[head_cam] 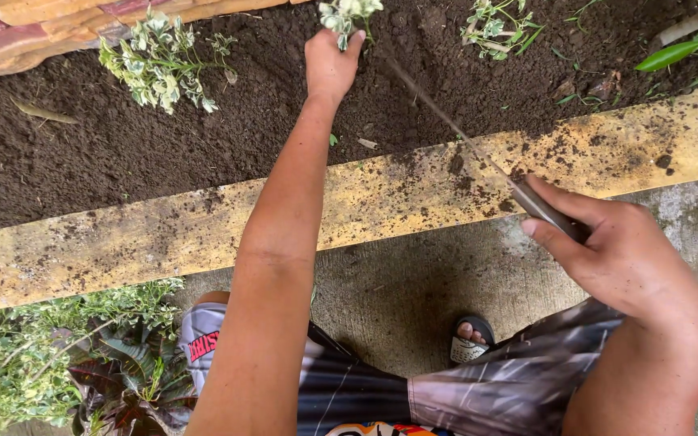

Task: Cutting plant stems and planting them into a low garden bed.

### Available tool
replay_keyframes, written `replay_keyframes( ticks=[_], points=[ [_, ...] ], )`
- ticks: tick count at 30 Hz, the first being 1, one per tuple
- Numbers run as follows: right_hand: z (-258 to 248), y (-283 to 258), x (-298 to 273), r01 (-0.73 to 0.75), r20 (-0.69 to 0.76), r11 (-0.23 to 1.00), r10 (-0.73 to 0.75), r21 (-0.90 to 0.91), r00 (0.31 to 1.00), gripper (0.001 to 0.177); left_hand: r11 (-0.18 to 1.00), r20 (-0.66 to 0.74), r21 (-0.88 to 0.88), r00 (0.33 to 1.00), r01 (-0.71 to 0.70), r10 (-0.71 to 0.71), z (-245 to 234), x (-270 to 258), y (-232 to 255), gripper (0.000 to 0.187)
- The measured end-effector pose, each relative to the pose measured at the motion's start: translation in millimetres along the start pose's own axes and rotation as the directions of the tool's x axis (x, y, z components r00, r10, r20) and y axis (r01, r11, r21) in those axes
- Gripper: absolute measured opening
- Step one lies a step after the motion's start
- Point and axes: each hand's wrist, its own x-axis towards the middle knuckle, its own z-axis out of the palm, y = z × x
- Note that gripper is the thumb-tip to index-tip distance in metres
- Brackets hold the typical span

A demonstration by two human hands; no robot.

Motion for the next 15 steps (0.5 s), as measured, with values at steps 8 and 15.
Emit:
replay_keyframes(
  ticks=[8, 15],
  points=[
    [52, -18, 45, -0.006, 0.096, 0.999, 0.010, -0.040, 0.995, 0.051, 0.984, -0.112, -0.085, 0.983, -0.157, 0.147, -1, -1, 1, 0.019],
    [-10, -15, -11, -0.065, 0.101, 0.994, 0.074, -0.088, 0.992, 0.054, 0.993, -0.083, -0.088, 0.994, -0.072, 0.065, -21, -9, 0, 0.013]
  ],
)
